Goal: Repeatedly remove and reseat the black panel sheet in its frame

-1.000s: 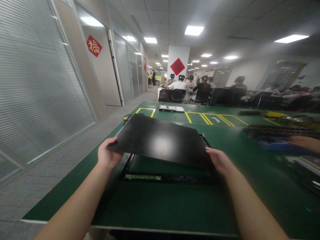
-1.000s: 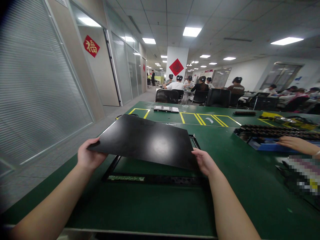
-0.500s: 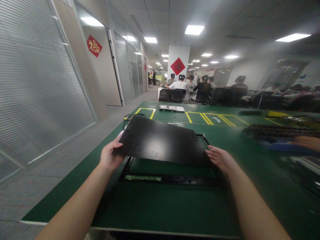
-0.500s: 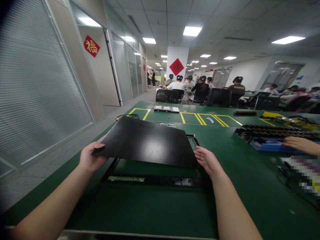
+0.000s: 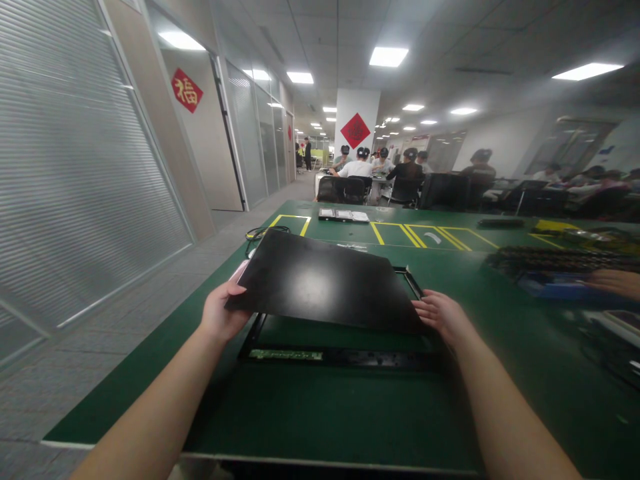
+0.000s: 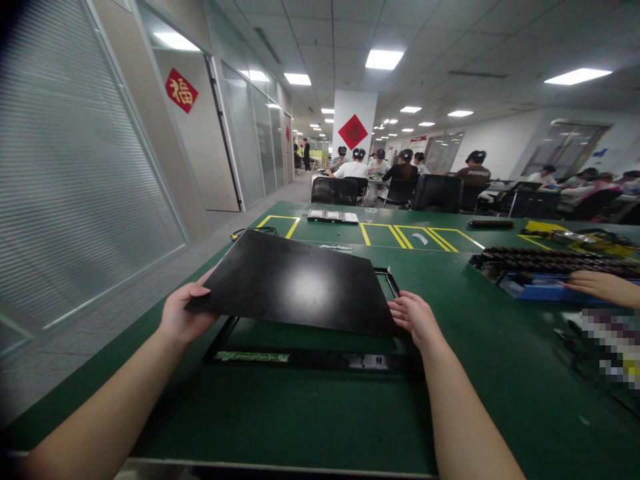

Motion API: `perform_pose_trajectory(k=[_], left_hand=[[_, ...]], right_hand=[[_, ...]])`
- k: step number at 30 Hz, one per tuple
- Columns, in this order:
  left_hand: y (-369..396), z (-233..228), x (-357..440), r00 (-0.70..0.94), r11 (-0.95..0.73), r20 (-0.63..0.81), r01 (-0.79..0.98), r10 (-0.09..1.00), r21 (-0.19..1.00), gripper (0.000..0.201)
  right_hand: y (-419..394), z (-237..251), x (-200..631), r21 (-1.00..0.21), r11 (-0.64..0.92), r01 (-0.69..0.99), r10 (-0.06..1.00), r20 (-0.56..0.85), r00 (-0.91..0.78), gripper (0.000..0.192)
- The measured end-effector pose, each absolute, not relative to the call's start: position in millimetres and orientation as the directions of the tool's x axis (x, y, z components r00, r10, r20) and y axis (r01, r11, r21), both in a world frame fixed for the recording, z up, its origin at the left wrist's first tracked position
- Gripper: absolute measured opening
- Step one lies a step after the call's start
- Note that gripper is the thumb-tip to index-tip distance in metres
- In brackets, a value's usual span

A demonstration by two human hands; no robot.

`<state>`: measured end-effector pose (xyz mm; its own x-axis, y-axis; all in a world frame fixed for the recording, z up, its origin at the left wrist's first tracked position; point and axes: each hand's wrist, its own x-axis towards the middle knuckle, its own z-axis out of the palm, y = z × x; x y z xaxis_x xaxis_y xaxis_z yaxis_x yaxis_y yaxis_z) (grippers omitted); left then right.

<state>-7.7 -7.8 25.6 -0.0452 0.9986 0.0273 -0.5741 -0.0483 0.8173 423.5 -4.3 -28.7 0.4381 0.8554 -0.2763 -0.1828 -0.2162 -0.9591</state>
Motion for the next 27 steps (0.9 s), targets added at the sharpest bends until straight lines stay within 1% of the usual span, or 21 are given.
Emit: perform_pose_trajectory(k=[3, 7, 10, 15, 21, 27], left_hand=[[-7.1, 24.7, -8.5, -0.034, -0.048, 0.034, -0.575, 0.999, 0.817, 0.065], [-5.8, 24.0, -9.3, -0.034, -0.046, 0.032, -0.562, 0.999, 0.826, 0.066], [-5.7, 24.2, -9.3, -0.037, -0.049, 0.034, -0.565, 0.999, 0.824, 0.066], [-6.7, 25.0, -9.0, -0.054, -0.056, 0.03, -0.579, 0.998, 0.813, 0.061], [-6.1, 23.4, -9.2, -0.022, -0.039, 0.033, -0.549, 0.999, 0.835, 0.067], [-5.7, 21.8, -8.5, -0.019, -0.039, 0.034, -0.53, 0.999, 0.847, 0.065]], right_hand=[[-3.7, -29.6, 424.4, -0.963, -0.203, -0.176, 0.853, -0.262, 0.452, 0.049], [-3.3, -30.8, 425.6, -0.966, -0.198, -0.163, 0.857, -0.252, 0.45, 0.04], [-3.6, -31.2, 425.0, -0.968, -0.208, -0.141, 0.855, -0.25, 0.453, 0.039], [-4.7, -28.6, 422.4, -0.971, -0.186, -0.148, 0.849, -0.234, 0.474, 0.036], [-4.3, -28.0, 426.3, -0.982, -0.17, -0.083, 0.826, -0.188, 0.531, 0.026], [-2.8, -31.7, 432.2, -0.987, -0.137, -0.084, 0.831, -0.16, 0.532, 0.028]])
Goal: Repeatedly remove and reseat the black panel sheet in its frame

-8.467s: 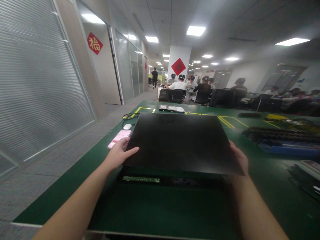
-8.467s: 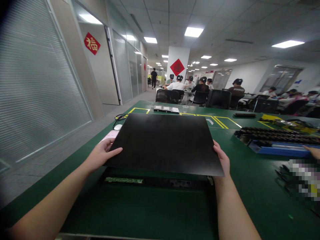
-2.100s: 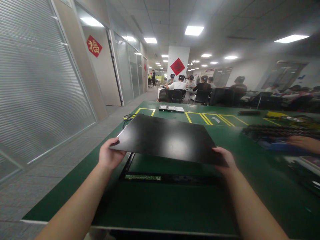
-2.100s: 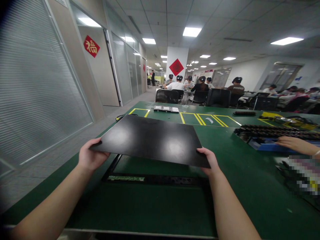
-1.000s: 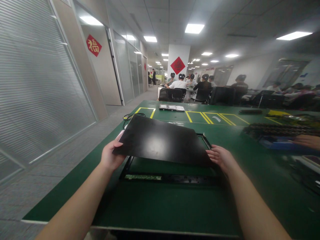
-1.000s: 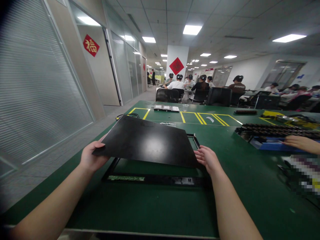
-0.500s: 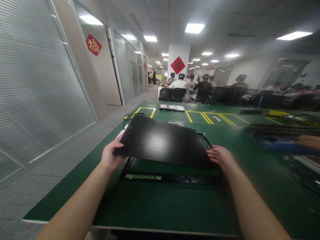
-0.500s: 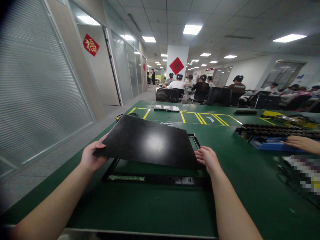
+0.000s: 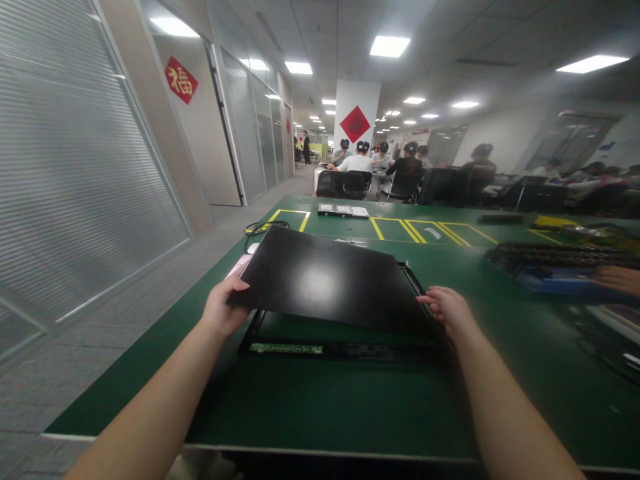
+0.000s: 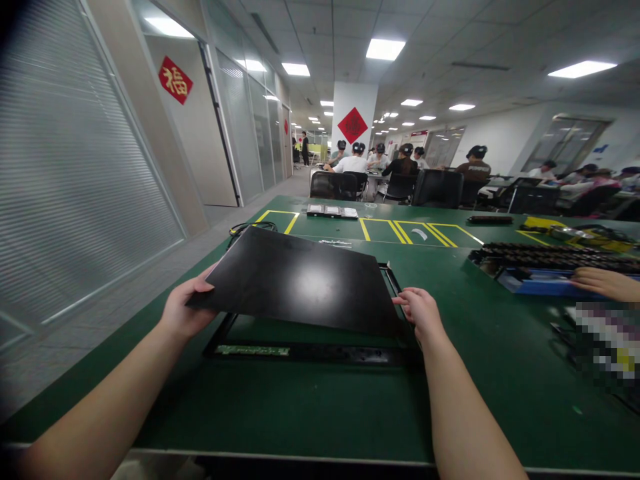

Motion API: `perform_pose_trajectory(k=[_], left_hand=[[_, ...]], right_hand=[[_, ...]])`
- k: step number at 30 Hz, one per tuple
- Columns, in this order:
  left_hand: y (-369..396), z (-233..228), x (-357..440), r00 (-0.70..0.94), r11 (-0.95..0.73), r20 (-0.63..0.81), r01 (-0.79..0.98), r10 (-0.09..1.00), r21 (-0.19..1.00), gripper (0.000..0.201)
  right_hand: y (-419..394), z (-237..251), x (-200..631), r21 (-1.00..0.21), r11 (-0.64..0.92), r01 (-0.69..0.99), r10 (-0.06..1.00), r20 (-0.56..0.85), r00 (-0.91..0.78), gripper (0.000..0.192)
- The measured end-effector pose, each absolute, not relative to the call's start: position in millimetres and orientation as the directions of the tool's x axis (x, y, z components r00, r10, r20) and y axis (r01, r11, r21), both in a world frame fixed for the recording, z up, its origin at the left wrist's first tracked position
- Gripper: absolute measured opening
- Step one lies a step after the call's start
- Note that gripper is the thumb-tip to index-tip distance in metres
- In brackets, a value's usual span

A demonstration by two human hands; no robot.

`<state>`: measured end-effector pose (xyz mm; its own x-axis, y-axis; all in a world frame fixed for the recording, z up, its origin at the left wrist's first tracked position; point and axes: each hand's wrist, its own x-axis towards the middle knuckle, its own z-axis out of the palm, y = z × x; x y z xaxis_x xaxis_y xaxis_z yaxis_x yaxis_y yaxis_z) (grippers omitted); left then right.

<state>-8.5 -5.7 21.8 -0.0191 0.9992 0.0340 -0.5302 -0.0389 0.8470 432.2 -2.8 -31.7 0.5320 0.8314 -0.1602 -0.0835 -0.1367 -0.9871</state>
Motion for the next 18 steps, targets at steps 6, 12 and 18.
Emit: perform_pose_trajectory(k=[6, 12, 18], left_hand=[[-7.8, 21.7, -3.1, 0.011, -0.026, 0.035, -0.472, 0.999, 0.881, 0.066], [-6.1, 16.6, -0.7, 0.078, -0.011, 0.049, -0.425, 0.996, 0.905, 0.064], [-5.1, 12.5, -0.3, 0.132, 0.059, -0.013, -0.351, 0.991, 0.935, 0.052]], right_hand=[[-4.9, -29.9, 434.1, -0.987, -0.157, -0.025, 0.801, -0.142, 0.581, 0.026], [-4.9, -33.1, 442.4, -0.979, -0.195, 0.063, 0.767, -0.112, 0.632, 0.022], [-4.7, -39.0, 449.1, -0.966, -0.196, 0.167, 0.744, -0.036, 0.667, 0.021]])
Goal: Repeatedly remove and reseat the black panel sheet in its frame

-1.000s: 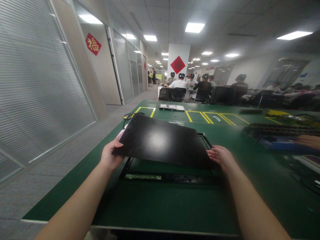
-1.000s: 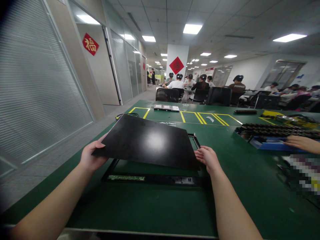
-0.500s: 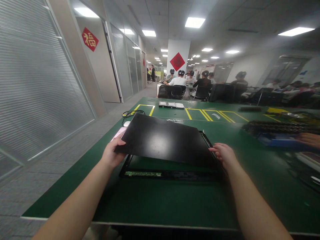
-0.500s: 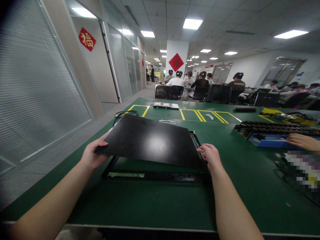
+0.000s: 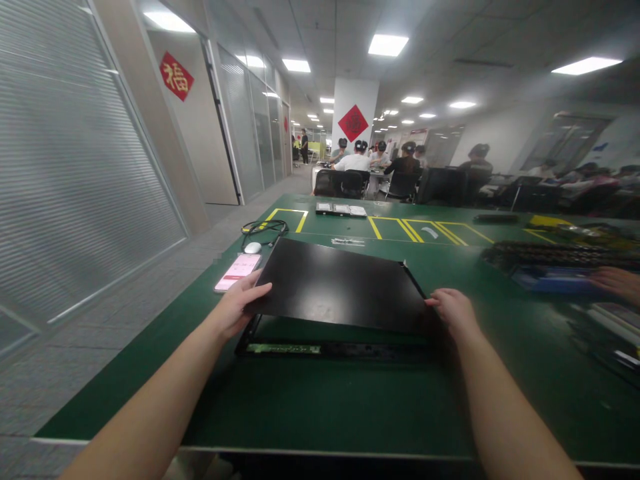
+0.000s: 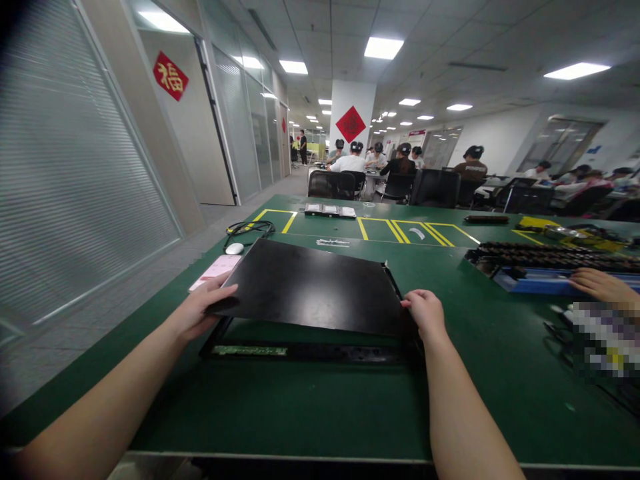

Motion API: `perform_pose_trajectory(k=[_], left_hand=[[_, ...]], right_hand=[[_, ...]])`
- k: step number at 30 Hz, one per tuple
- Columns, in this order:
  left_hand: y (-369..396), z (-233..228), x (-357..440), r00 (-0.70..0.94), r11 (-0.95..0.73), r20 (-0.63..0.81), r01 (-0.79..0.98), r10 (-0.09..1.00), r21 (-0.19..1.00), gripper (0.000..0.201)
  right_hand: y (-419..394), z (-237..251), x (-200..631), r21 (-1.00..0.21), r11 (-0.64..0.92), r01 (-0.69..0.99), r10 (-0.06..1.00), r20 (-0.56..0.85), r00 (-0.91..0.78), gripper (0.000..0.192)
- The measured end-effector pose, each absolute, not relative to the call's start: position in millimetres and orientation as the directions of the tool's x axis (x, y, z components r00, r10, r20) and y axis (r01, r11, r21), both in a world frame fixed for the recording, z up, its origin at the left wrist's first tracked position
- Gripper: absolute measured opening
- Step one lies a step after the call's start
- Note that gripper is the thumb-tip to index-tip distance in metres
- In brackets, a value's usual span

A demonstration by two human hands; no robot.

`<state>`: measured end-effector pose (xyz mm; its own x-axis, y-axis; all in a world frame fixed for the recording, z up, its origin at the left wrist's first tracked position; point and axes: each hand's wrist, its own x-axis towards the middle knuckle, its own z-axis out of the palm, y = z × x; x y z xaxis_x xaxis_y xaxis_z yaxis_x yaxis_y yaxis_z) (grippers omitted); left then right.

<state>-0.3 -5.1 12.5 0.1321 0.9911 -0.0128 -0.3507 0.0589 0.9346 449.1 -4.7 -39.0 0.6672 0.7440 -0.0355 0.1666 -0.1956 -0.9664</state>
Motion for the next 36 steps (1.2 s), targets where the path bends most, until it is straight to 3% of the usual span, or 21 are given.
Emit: perform_pose_trajectory(k=[7, 17, 24, 36], left_hand=[[-4.3, 11.2, -0.7, 0.153, 0.09, -0.044, -0.313, 0.987, 0.945, 0.056], [-3.8, 10.4, -2.2, 0.158, 0.095, -0.052, -0.281, 0.986, 0.955, 0.053], [-2.0, 7.2, -5.1, 0.165, 0.133, -0.095, -0.234, 0.982, 0.963, 0.062], [-1.8, 4.3, -2.6, 0.17, 0.098, -0.053, -0.269, 0.984, 0.958, 0.064]], right_hand=[[-7.9, -34.5, 444.6, -0.926, -0.288, 0.245, 0.729, -0.046, 0.683, 0.01], [-6.9, -37.6, 449.4, -0.873, -0.327, 0.361, 0.753, -0.01, 0.657, 0.011], [-5.6, -37.1, 453.6, -0.78, -0.388, 0.492, 0.779, 0.008, 0.627, 0.014], [-9.7, -27.0, 445.8, -0.679, -0.415, 0.605, 0.79, 0.061, 0.61, 0.01]])
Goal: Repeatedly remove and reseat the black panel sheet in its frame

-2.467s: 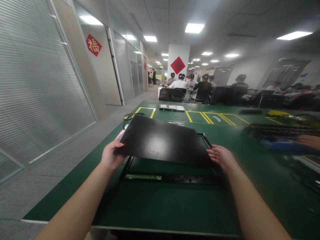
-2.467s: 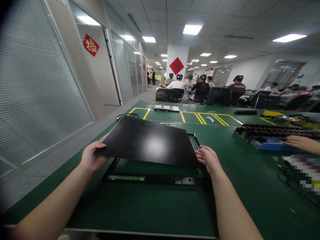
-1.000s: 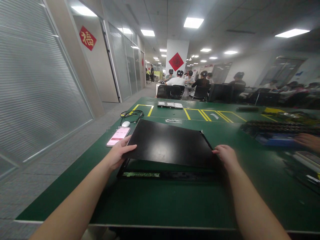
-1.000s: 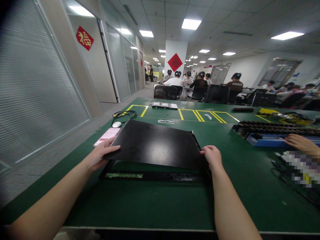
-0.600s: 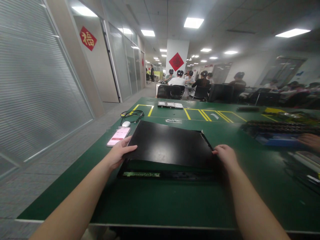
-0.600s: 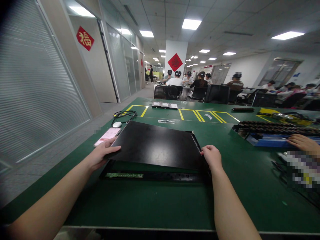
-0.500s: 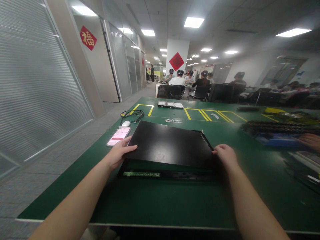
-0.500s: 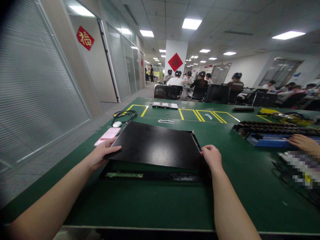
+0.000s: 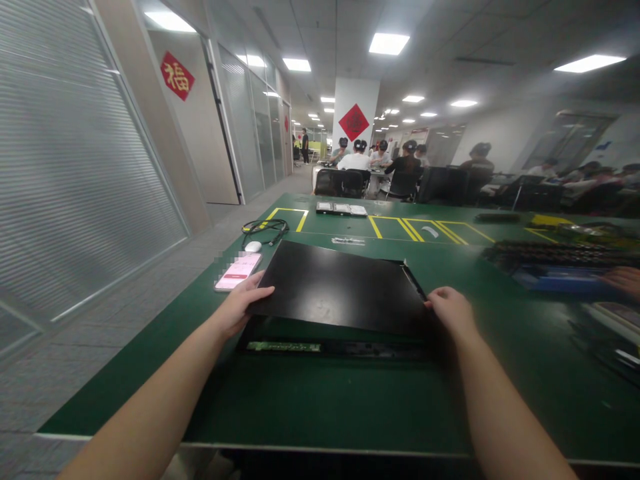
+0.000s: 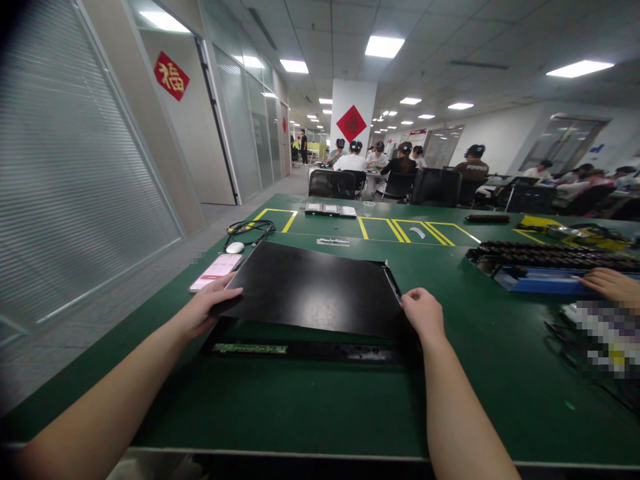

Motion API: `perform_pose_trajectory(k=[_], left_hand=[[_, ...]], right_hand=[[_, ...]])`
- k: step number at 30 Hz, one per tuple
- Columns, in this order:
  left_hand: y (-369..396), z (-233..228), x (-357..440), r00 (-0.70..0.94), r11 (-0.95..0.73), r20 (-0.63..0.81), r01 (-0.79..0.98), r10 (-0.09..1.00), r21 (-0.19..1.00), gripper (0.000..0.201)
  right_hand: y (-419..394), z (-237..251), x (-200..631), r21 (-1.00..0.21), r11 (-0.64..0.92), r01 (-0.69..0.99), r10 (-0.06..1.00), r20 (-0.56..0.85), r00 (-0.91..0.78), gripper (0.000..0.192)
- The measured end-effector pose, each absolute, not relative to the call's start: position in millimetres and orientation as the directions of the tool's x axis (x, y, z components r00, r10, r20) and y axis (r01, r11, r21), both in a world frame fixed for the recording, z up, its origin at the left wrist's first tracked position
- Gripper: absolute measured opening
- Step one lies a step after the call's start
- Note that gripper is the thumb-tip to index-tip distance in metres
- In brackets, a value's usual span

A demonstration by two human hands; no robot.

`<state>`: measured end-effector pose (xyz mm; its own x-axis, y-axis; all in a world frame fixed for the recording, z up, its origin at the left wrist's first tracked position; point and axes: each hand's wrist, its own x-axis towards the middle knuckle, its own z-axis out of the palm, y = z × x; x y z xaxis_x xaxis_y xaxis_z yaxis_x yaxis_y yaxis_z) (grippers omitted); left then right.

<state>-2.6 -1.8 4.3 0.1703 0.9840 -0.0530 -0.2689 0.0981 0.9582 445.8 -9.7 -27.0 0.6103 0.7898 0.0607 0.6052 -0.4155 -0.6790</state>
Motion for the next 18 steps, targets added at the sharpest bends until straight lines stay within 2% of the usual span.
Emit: perform_pose_trajectory(k=[10, 18], left_hand=[[-4.5, 6.5, -0.1, 0.15, 0.052, -0.007, -0.3, 0.989, 0.953, 0.07], [-6.7, 8.3, 2.0, 0.128, 0.021, 0.019, -0.308, 0.992, 0.951, 0.07]], right_hand=[[-6.7, -41.0, 459.1, -0.823, -0.365, 0.435, 0.767, 0.0, 0.642, 0.023], [-2.8, -51.9, 468.0, -0.804, -0.34, 0.488, 0.783, 0.046, 0.621, 0.025]])
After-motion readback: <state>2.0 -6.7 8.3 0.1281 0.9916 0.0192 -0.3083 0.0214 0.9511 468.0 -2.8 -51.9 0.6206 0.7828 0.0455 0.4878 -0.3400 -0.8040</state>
